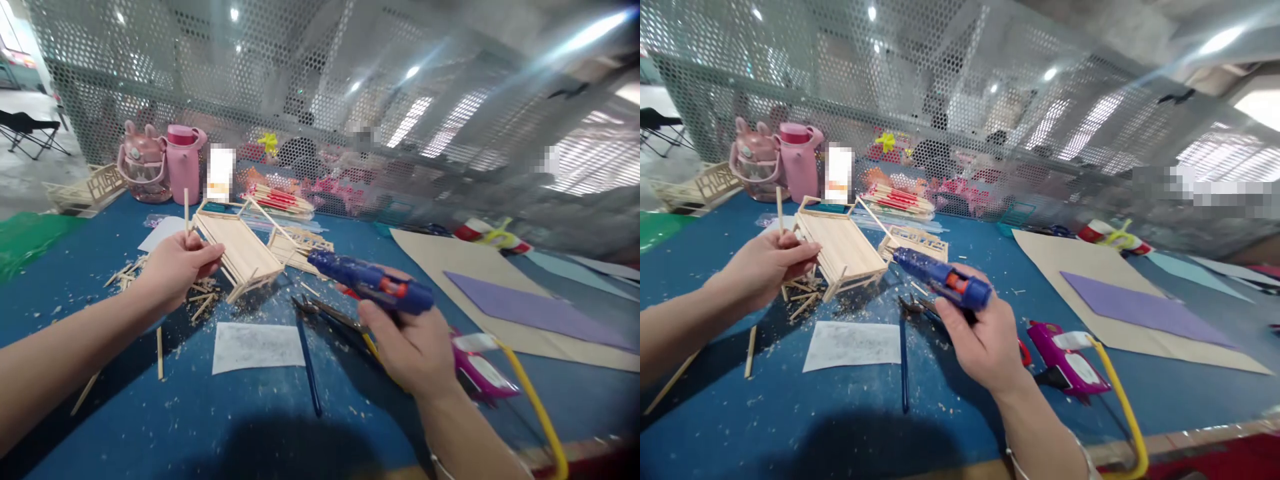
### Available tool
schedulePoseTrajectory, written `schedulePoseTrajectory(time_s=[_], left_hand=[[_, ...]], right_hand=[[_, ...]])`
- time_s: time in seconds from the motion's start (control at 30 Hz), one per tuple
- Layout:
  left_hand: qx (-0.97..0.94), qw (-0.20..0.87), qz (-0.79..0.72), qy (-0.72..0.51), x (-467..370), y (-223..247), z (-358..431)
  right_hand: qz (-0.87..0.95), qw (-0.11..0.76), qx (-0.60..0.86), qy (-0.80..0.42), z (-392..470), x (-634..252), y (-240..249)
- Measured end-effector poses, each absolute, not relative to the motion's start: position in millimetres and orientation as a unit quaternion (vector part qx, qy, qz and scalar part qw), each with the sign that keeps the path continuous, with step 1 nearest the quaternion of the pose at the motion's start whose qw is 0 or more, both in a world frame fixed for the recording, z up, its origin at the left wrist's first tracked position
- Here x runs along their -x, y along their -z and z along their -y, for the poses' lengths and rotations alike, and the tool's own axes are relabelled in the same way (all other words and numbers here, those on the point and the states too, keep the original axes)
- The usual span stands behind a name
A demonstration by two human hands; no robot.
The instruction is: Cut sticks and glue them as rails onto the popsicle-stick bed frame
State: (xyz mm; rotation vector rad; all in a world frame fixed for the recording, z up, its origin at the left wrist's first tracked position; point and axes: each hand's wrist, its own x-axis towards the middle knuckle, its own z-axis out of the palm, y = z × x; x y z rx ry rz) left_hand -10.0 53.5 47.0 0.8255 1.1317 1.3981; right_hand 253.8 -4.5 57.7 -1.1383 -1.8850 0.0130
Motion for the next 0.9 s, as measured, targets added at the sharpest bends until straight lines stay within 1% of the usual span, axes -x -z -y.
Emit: schedulePoseTrajectory(time_s=[0.1,0.2,0.9], left_hand=[[-0.335,0.545,-0.478,-0.603,11.9,-51.2,-53.0],[-0.334,0.547,-0.479,-0.600,12.2,-52.7,-52.2],[-0.330,0.566,-0.476,-0.586,14.5,-53.2,-52.2]], right_hand=[[0.782,0.413,0.457,0.096,2.1,-257.4,-52.6],[0.780,0.402,0.463,0.123,-0.5,-258.3,-50.6],[0.782,0.373,0.481,0.133,-3.9,-257.0,-48.4]])
